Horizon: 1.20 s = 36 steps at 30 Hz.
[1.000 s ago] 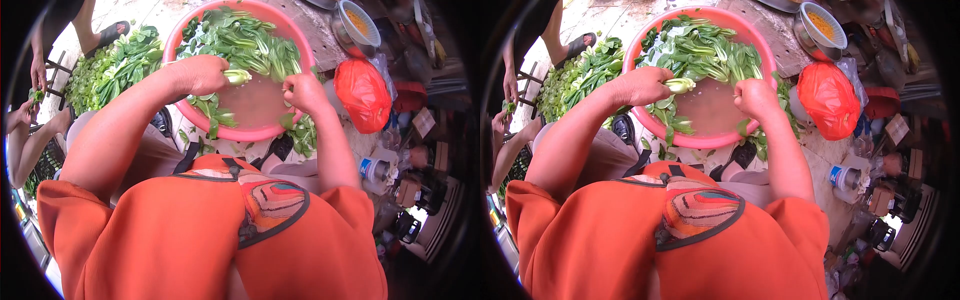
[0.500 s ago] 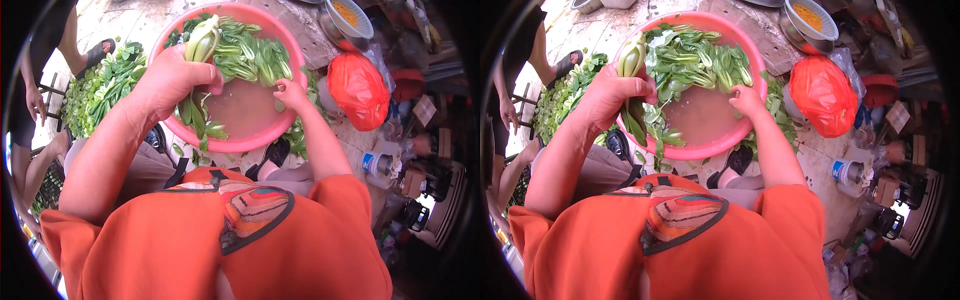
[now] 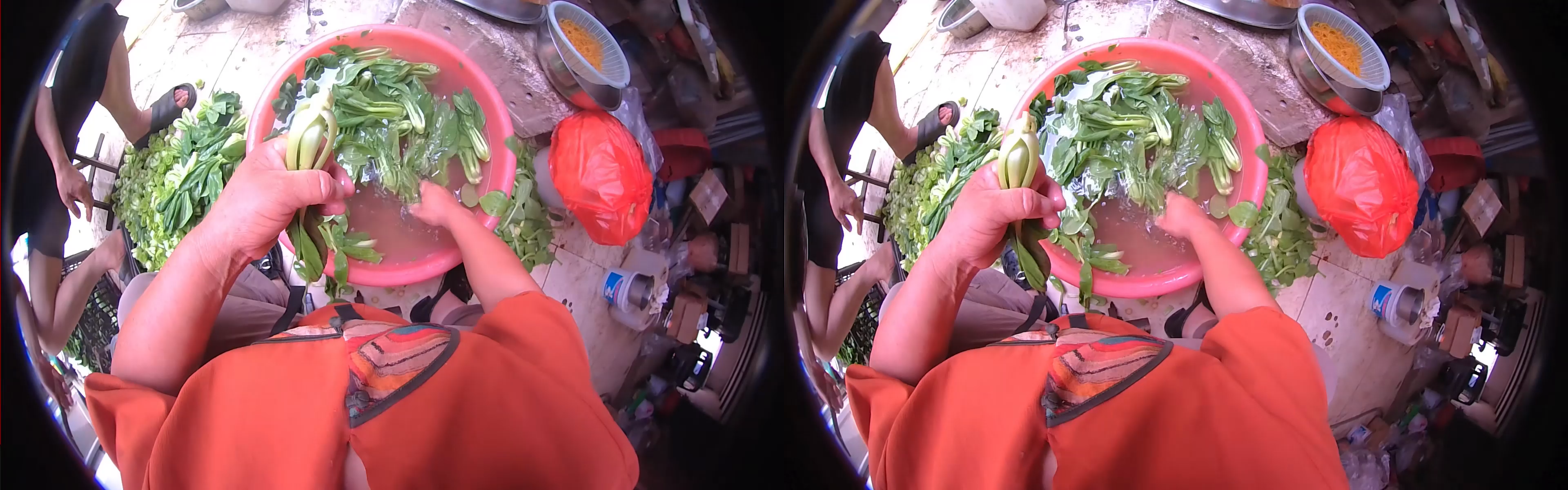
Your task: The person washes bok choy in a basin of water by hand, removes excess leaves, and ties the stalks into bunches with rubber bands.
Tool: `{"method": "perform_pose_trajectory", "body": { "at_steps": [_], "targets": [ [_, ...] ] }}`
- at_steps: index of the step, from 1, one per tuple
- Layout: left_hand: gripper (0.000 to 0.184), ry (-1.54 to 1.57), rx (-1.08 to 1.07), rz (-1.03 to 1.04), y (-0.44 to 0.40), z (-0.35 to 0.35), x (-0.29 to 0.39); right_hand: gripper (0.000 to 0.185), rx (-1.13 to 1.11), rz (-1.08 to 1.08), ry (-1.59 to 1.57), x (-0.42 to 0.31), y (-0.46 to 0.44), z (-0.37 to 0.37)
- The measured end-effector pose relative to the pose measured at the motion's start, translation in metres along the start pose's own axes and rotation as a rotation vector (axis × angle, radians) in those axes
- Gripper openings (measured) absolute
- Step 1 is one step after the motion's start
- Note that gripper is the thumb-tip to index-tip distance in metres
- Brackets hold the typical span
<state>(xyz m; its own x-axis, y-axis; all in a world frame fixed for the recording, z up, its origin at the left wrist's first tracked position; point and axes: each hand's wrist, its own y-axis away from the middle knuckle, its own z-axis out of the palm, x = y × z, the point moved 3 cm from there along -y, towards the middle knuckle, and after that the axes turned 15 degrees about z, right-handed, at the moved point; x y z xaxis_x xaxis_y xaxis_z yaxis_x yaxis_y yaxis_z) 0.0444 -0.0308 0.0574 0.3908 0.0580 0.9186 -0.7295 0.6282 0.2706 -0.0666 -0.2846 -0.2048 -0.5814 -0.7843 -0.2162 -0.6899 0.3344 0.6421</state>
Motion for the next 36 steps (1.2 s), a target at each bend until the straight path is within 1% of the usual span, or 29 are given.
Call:
{"method": "perform_pose_trajectory", "body": {
  "at_steps": [1, 3, 4, 5, 7, 8, 9, 11, 12, 14, 15, 16, 17, 18, 19, 21, 22, 23, 25, 26, 28, 29, 31, 32, 34, 35, 36],
  "targets": [
    [0.024, -0.013, -0.011, -0.009, 0.001, 0.001, 0.0, 0.042, -0.004, 0.001, 0.001, 0.01, 0.0, -0.001],
    [0.023, -0.024, -0.019, -0.02, 0.003, -0.001, -0.002, 0.041, 0.137, 0.21, -0.424, 0.032, 0.0, -0.013],
    [0.022, -0.04, -0.042, -0.022, 0.004, -0.002, -0.003, 0.04, 0.213, 0.302, -0.547, 0.04, 0.001, -0.017],
    [0.022, -0.058, -0.066, -0.021, 0.005, -0.003, -0.004, 0.04, 0.214, 0.303, -0.547, 0.042, 0.005, -0.014],
    [0.02, -0.033, -0.069, -0.009, 0.007, -0.002, -0.003, 0.044, 0.108, 0.287, -0.192, 0.03, 0.023, -0.019],
    [0.019, -0.012, -0.047, 0.004, 0.01, 0.0, -0.002, 0.04, 0.074, 0.118, -0.096, 0.03, 0.024, -0.014],
    [0.02, 0.01, -0.026, 0.017, 0.012, 0.0, -0.001, 0.04, 0.078, 0.117, -0.092, 0.029, 0.027, -0.02],
    [0.019, -0.022, -0.021, 0.028, 0.012, -0.004, -0.005, 0.035, -0.014, 0.126, -0.151, 0.02, 0.036, -0.035],
    [0.019, -0.122, -0.065, 0.069, 0.01, -0.006, -0.006, 0.031, -0.016, 0.158, -0.298, 0.019, 0.04, -0.043],
    [0.022, -0.348, -0.123, 0.127, 0.009, -0.008, -0.01, 0.033, -0.021, 0.17, -0.375, 0.008, 0.058, -0.069],
    [0.022, -0.345, -0.123, 0.139, 0.009, -0.008, -0.017, 0.035, -0.036, 0.163, -0.408, 0.0, 0.068, -0.083],
    [0.026, -0.53, -0.157, 0.197, 0.009, -0.005, -0.024, 0.035, -0.028, 0.162, -0.403, -0.004, 0.076, -0.09],
    [0.03, -0.714, -0.188, 0.258, 0.009, -0.003, -0.027, 0.035, -0.037, 0.112, -0.456, -0.009, 0.083, -0.096],
    [0.038, -0.824, -0.242, 0.156, 0.016, 0.007, -0.021, 0.036, -0.049, 0.064, -0.506, -0.014, 0.091, -0.104],
    [0.041, -0.91, -0.282, 0.286, 0.016, 0.01, -0.032, 0.036, -0.04, 0.063, -0.497, -0.023, 0.103, -0.114],
    [0.044, -1.049, -0.362, 0.566, 0.02, 0.019, -0.044, 0.032, -0.058, -0.032, -0.455, -0.048, 0.13, -0.126],
    [0.04, -1.112, -0.411, 0.711, 0.021, 0.023, -0.05, 0.028, -0.05, -0.079, -0.436, -0.059, 0.143, -0.132],
    [0.042, -1.158, -0.462, 0.849, 0.021, 0.025, -0.054, 0.028, -0.049, -0.081, -0.434, -0.069, 0.156, -0.137],
    [0.047, -1.178, -0.48, 1.001, 0.024, 0.032, -0.057, 0.019, -0.123, -0.124, -0.501, -0.087, 0.18, -0.142],
    [0.047, -1.177, -0.477, 1.005, 0.024, 0.034, -0.056, 0.019, -0.12, -0.124, -0.498, -0.09, 0.186, -0.144],
    [0.045, -1.234, -0.608, 0.718, 0.025, 0.038, -0.051, 0.016, -0.165, -0.156, -0.509, -0.095, 0.196, -0.146],
    [0.045, -1.231, -0.609, 0.72, 0.027, 0.04, -0.046, 0.016, -0.163, -0.153, -0.508, -0.095, 0.199, -0.146],
    [0.043, -1.252, -0.652, 0.564, 0.029, 0.042, -0.045, 0.015, -0.228, -0.074, -0.637, -0.091, 0.202, -0.145],
    [0.043, -1.253, -0.654, 0.562, 0.028, 0.04, -0.049, 0.015, -0.229, -0.073, -0.64, -0.089, 0.2, -0.144],
    [0.037, -1.177, -0.68, 0.539, 0.025, 0.033, -0.056, 0.014, -0.151, -0.125, -0.819, -0.083, 0.196, -0.145],
    [0.037, -1.179, -0.687, 0.537, 0.024, 0.029, -0.058, 0.014, -0.15, -0.123, -0.825, -0.081, 0.197, -0.147],
    [0.035, -1.087, -0.64, 0.435, 0.021, 0.023, -0.057, 0.013, -0.113, -0.1, -0.946, -0.08, 0.199, -0.153]
  ]
}}
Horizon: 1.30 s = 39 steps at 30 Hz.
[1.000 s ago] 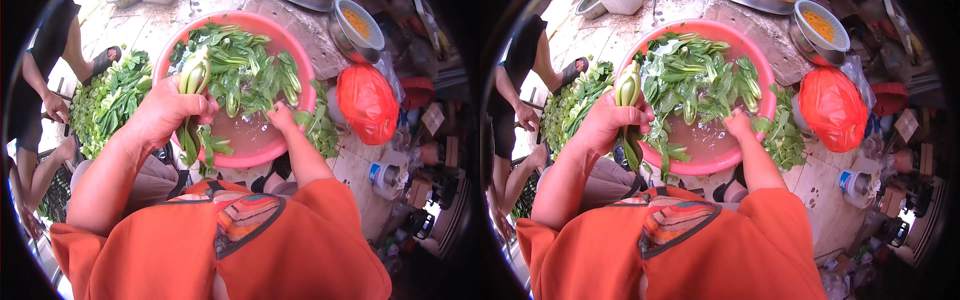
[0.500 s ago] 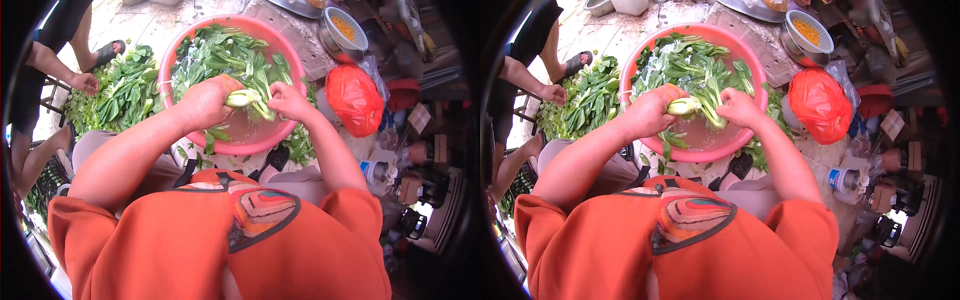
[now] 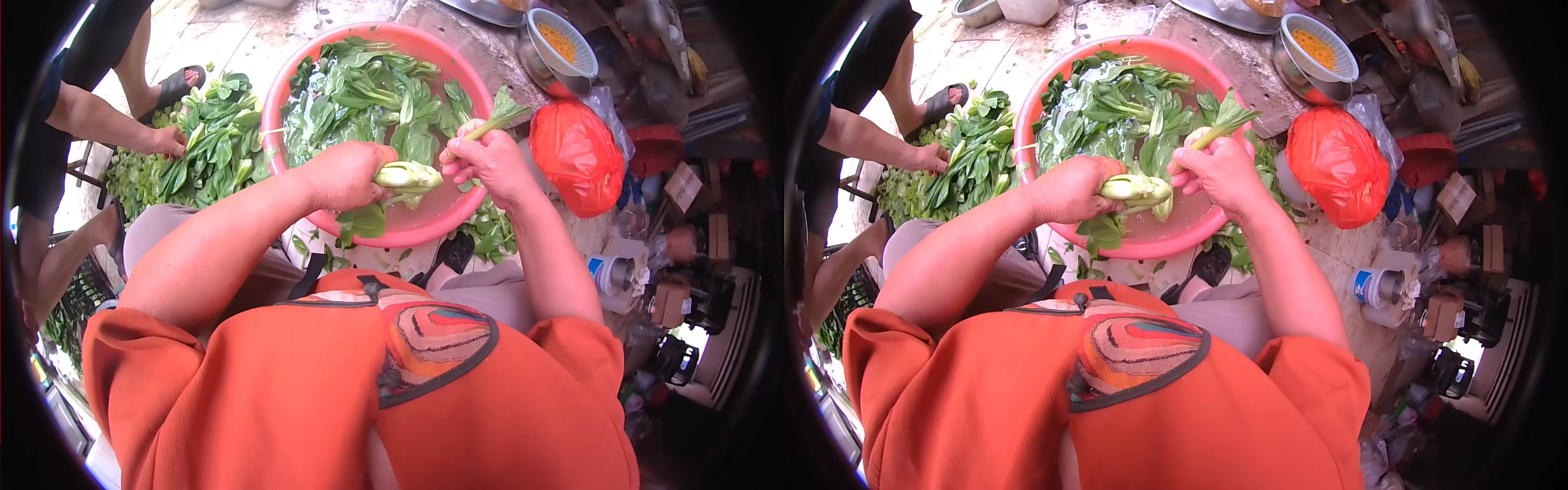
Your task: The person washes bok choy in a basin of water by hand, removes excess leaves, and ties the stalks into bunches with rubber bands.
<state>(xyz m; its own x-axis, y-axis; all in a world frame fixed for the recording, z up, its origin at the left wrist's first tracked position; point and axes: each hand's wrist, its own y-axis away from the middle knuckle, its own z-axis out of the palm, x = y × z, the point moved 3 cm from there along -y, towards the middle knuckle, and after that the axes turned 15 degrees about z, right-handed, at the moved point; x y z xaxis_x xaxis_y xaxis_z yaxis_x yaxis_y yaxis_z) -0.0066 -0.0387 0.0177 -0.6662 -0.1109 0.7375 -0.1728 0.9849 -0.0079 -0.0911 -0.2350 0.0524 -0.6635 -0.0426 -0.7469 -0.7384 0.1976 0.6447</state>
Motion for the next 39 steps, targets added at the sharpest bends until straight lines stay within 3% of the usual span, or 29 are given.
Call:
{"method": "perform_pose_trajectory", "body": {
  "at_steps": [3, 5, 6, 8, 11, 12, 14, 16, 18, 23, 25, 32, 35, 37, 39],
  "targets": [
    [0.038, 0.377, 0.126, -0.194, 0.007, -0.002, -0.03, 0.014, 0.104, -0.048, -0.194, -0.004, 0.0, -0.023],
    [0.038, 0.604, 0.265, -0.241, 0.01, -0.005, -0.043, 0.022, 0.236, 0.023, 0.328, 0.01, -0.004, -0.055],
    [0.036, 0.708, 0.292, -0.282, 0.01, -0.007, -0.045, 0.022, 0.236, 0.025, 0.322, 0.019, -0.005, -0.069],
    [0.036, 0.825, 0.303, -0.288, 0.01, -0.009, -0.046, 0.033, 0.576, 0.159, 1.201, 0.036, -0.005, -0.092],
    [0.032, 1.01, 0.36, -0.272, 0.006, -0.014, -0.037, 0.044, 0.538, 0.304, 1.318, 0.048, -0.001, -0.099],
    [0.039, 1.062, 0.324, -0.281, 0.004, -0.013, -0.037, 0.044, 0.532, 0.31, 1.312, 0.048, -0.003, -0.096],
    [0.048, 1.116, 0.278, -0.266, -0.001, -0.011, -0.035, 0.047, 0.425, -0.037, 0.755, 0.033, -0.007, -0.075],
    [0.049, 1.123, 0.248, -0.269, -0.006, -0.01, -0.029, 0.05, 0.209, -0.017, 0.393, 0.009, 0.002, -0.035],
    [0.045, 1.091, 0.24, -0.25, -0.01, -0.009, -0.021, 0.051, 0.116, -0.073, 0.253, -0.011, 0.012, -0.003],
    [0.038, 0.891, 0.245, -0.263, -0.012, -0.011, -0.005, 0.052, 0.223, -0.128, 0.274, -0.017, 0.01, 0.017],
    [0.039, 0.8, 0.244, -0.288, -0.011, -0.012, -0.002, 0.043, 0.236, -0.095, 0.251, -0.016, 0.007, 0.018],
    [0.039, 0.616, 0.224, -0.321, -0.006, -0.011, -0.011, 0.03, 0.116, -0.058, 0.265, -0.012, 0.0, 0.025],
    [0.038, 0.864, 0.244, -0.374, -0.003, -0.006, -0.029, 0.028, 0.107, -0.07, 0.367, -0.013, -0.002, 0.02],
    [0.037, 1.247, 0.31, -0.347, -0.001, -0.01, -0.02, 0.025, 0.009, -0.068, 0.17, -0.01, -0.003, 0.02],
    [0.036, 1.311, 0.273, -0.356, 0.001, -0.016, -0.017, 0.025, -0.031, -0.062, 0.153, -0.014, 0.0, 0.024]
  ]
}}
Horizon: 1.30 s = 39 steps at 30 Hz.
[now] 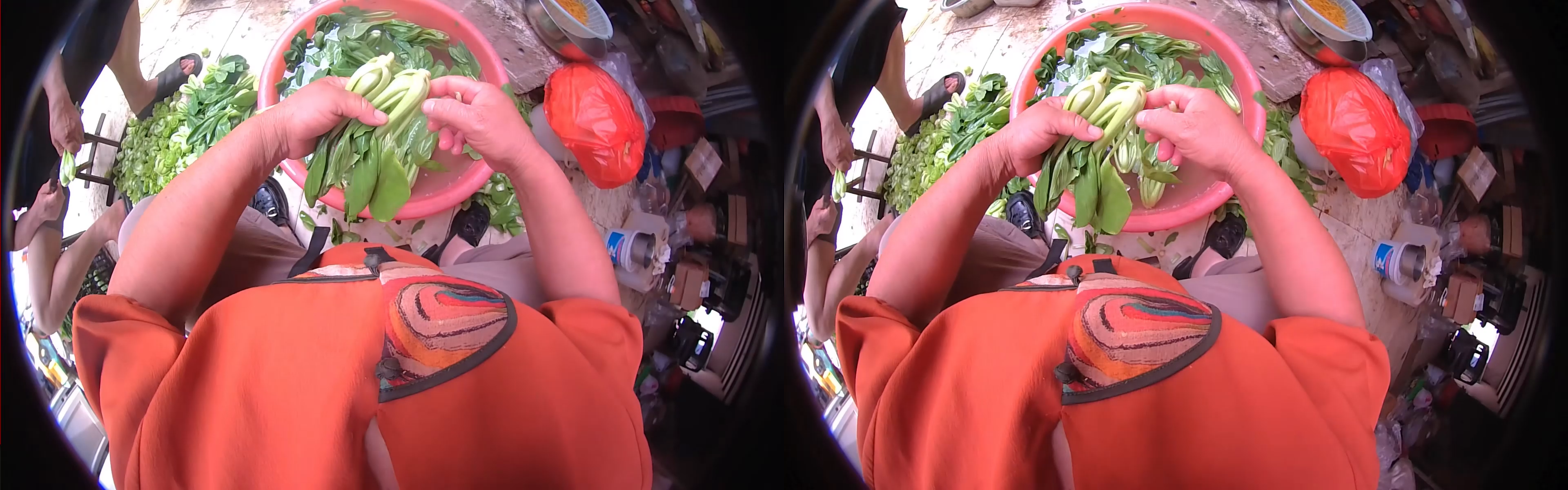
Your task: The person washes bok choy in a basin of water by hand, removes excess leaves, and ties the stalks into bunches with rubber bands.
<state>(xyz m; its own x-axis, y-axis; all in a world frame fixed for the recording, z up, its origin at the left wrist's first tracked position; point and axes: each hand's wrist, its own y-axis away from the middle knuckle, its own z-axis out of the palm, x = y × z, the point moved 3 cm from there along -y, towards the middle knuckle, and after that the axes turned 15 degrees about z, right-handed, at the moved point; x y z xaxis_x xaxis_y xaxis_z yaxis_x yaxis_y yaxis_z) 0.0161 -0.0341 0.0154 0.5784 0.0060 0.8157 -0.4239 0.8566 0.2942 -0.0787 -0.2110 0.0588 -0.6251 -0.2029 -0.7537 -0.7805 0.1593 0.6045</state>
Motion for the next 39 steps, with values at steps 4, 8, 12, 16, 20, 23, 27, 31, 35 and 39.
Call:
{"method": "perform_pose_trajectory", "body": {
  "at_steps": [4, 8, 12, 16, 20, 23, 27, 31, 35, 39],
  "targets": [
    [0.036, 0.048, -0.026, 0.005, -0.001, 0.003, -0.001, 0.03, -0.037, -0.034, 0.048, 0.003, -0.005, 0.001],
    [0.035, -0.006, -0.033, -0.014, -0.005, -0.001, -0.005, 0.032, -0.08, -0.016, 0.091, 0.003, 0.001, -0.009],
    [0.034, -0.118, -0.043, -0.086, -0.003, -0.003, -0.003, 0.027, 0.327, -0.165, 0.841, 0.008, 0.007, -0.032],
    [0.032, -0.03, -0.021, -0.054, 0.0, -0.009, 0.002, 0.032, 0.498, 0.32, 1.301, 0.045, 0.009, -0.091],
    [0.034, 0.06, -0.046, -0.031, 0.001, -0.001, 0.002, 0.051, 0.449, 0.079, 0.941, 0.055, 0.021, -0.094],
    [0.037, 0.071, -0.114, -0.045, -0.001, 0.011, -0.004, 0.045, 0.109, 0.046, 0.144, 0.016, 0.024, -0.038],
    [0.041, 0.02, -0.14, 0.0, -0.003, 0.022, -0.005, 0.039, -0.11, -0.055, -0.056, 0.008, 0.015, -0.006],
    [0.045, -0.048, -0.095, 0.114, -0.008, 0.013, -0.007, 0.034, -0.054, -0.121, -0.178, 0.01, 0.007, -0.01],
    [0.042, -0.042, -0.089, 0.107, -0.005, 0.015, -0.007, 0.035, -0.081, -0.074, -0.167, 0.003, 0.009, 0.001],
    [0.038, 0.02, -0.132, 0.06, -0.004, 0.017, -0.01, 0.035, -0.097, -0.105, -0.24, 0.006, 0.001, 0.006]
  ]
}}
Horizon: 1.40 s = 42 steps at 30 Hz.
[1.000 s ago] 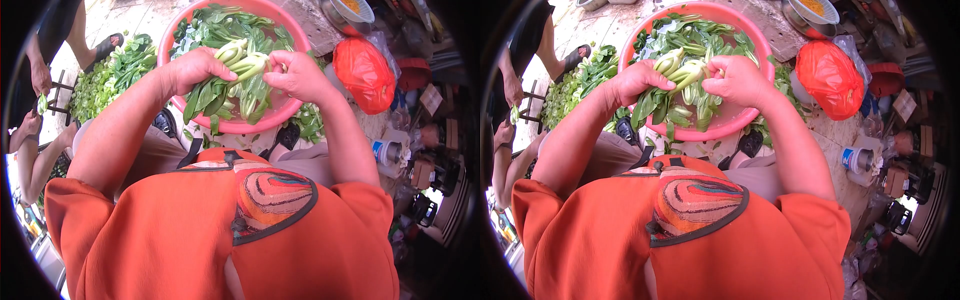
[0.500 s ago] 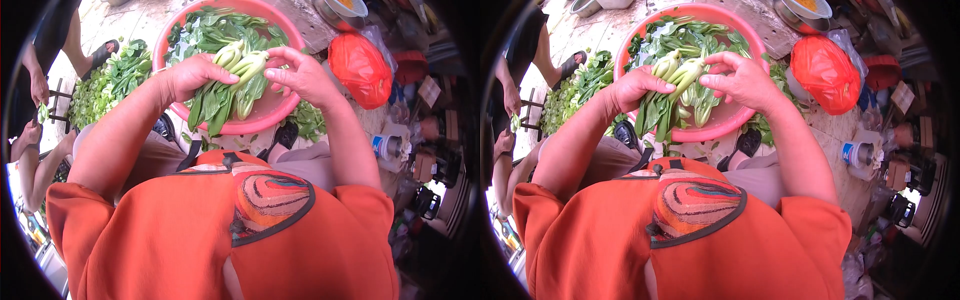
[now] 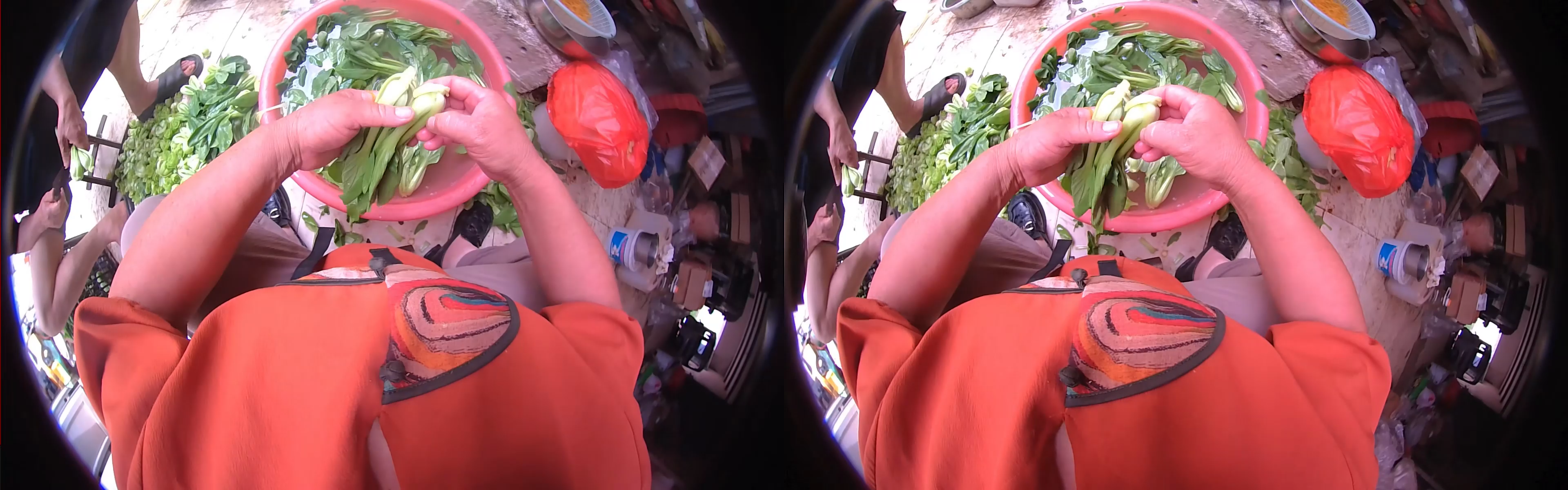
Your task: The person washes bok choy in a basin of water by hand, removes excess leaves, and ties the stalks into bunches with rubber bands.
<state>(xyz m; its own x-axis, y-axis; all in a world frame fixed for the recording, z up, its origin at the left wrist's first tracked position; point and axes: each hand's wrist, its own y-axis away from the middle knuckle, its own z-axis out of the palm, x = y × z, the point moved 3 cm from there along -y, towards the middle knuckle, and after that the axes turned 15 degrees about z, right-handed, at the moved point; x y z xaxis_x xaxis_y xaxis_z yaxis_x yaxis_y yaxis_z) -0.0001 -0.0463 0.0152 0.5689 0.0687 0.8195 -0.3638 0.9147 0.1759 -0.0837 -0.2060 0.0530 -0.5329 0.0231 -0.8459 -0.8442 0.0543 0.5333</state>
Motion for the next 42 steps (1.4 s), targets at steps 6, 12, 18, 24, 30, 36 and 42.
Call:
{"method": "perform_pose_trajectory", "body": {
  "at_steps": [6, 12, 18, 24, 30, 36, 42],
  "targets": [
    [0.031, -0.078, 0.032, -0.016, 0.005, 0.004, -0.01, 0.034, -0.041, 0.033, 0.028, 0.003, -0.007, 0.003],
    [0.025, -0.147, 0.122, 0.073, -0.003, -0.004, 0.004, 0.036, 0.136, 0.087, 0.155, -0.002, -0.018, -0.029],
    [0.012, -0.319, 0.268, 0.307, -0.007, -0.021, 0.035, 0.031, 0.221, 0.138, 0.793, 0.092, -0.055, -0.053],
    [0.013, -0.241, 0.424, 0.346, -0.001, -0.032, 0.062, 0.026, -0.023, 0.043, 1.34, 0.162, -0.068, 0.011],
    [0.012, -0.278, 0.471, 0.291, 0.004, -0.044, 0.066, 0.031, 0.242, 0.297, 0.895, 0.167, -0.106, 0.011],
    [0.013, -0.23, 0.463, 0.283, 0.006, -0.043, 0.065, 0.062, 0.574, 0.432, 0.633, 0.183, -0.124, 0.006],
    [0.011, -0.195, 0.462, 0.278, 0.008, -0.04, 0.062, 0.06, 0.555, 0.472, 0.75, 0.209, -0.141, 0.005]
  ]
}}
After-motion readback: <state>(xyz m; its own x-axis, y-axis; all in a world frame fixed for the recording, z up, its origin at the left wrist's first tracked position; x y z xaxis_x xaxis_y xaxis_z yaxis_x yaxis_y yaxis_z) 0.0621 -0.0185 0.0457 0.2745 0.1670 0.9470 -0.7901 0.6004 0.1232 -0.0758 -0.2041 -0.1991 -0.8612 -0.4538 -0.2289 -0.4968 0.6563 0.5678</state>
